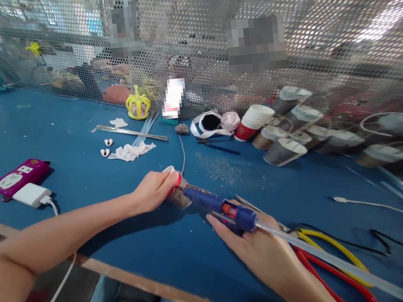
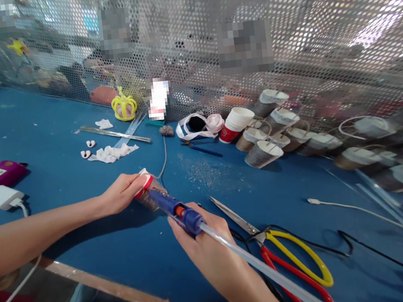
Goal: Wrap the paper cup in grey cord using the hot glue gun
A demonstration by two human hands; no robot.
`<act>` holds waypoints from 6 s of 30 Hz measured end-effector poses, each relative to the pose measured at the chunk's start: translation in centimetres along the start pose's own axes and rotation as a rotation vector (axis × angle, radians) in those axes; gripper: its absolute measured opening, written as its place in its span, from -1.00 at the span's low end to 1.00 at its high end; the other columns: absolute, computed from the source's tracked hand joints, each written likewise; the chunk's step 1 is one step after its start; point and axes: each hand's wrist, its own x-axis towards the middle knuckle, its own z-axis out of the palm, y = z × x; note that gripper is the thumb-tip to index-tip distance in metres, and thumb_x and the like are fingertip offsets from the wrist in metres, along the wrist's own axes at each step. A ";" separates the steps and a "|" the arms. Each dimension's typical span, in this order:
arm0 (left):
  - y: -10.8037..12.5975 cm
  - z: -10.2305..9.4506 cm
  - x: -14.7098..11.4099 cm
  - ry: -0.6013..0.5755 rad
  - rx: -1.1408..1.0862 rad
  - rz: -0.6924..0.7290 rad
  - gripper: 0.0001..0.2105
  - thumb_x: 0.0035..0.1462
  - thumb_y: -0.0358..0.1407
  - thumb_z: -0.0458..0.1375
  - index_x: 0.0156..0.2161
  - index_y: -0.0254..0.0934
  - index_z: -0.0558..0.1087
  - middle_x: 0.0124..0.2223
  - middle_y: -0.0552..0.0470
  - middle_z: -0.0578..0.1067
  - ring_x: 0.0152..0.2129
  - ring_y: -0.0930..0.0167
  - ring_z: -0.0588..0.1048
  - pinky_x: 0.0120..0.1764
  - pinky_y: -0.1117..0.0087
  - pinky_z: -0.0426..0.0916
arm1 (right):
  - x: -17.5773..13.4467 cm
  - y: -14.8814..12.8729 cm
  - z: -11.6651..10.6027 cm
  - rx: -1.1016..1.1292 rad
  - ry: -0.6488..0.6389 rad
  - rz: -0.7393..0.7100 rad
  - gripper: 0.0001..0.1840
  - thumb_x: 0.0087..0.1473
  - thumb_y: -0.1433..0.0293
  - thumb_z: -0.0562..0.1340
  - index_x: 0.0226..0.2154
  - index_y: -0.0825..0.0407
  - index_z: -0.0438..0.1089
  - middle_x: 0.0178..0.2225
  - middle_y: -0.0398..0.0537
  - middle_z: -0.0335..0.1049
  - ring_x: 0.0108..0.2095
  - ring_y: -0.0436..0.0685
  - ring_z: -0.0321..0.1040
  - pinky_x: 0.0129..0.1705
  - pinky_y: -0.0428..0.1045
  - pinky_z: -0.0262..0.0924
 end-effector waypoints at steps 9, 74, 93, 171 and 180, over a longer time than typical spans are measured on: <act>0.0 0.0 -0.1 0.001 -0.001 0.020 -0.53 0.17 -0.19 -0.24 -0.46 -0.39 0.44 -0.54 0.05 0.33 -0.60 0.51 0.22 -0.51 0.56 0.14 | -0.3 0.1 -0.1 0.004 -0.021 0.014 -0.86 -0.07 0.27 0.16 -0.56 -0.06 0.25 -0.59 -0.19 0.36 -0.58 0.05 0.30 -0.57 -0.10 0.17; -1.4 -0.2 -0.2 -0.089 0.002 0.214 -0.63 0.14 -0.22 -0.22 -0.62 -0.35 0.14 -0.65 0.16 0.10 -0.67 0.59 0.08 -0.58 0.55 0.04 | 0.6 0.3 -1.2 0.156 -0.123 0.266 -0.71 -0.07 0.21 0.11 -0.53 0.10 0.36 -0.81 -0.20 0.21 -0.77 -0.01 0.21 -0.73 -0.14 0.13; -1.1 -0.3 -0.3 -0.091 0.007 0.187 -0.63 0.14 -0.22 -0.21 -0.63 -0.35 0.12 -0.65 0.16 0.08 -0.68 0.59 0.07 -0.59 0.55 0.01 | 0.9 -1.2 -2.3 0.090 -0.145 0.211 -0.70 -0.04 0.27 0.07 -0.55 0.11 0.40 -0.81 -0.22 0.12 -0.78 -0.04 0.11 -0.72 -0.13 0.11; -1.6 0.2 -0.4 -0.070 -0.002 0.222 -0.64 0.12 -0.24 -0.22 -0.62 -0.36 0.17 -0.65 0.15 0.10 -0.68 0.59 0.07 -0.59 0.55 0.04 | 1.3 1.1 -0.6 0.316 -0.171 0.387 -0.65 -0.10 0.15 0.15 -0.69 0.03 0.21 -0.83 -0.22 0.15 -0.77 -0.03 0.14 -0.65 -0.10 0.13; -1.8 0.1 -0.4 -0.091 -0.028 0.223 -0.61 0.13 -0.22 -0.22 -0.60 -0.38 0.23 -0.64 0.14 0.11 -0.67 0.58 0.09 -0.58 0.54 0.06 | 1.1 0.8 -0.8 0.300 -0.171 0.381 -0.65 -0.10 0.17 0.15 -0.73 0.02 0.18 -0.83 -0.20 0.17 -0.76 -0.02 0.16 -0.64 -0.09 0.13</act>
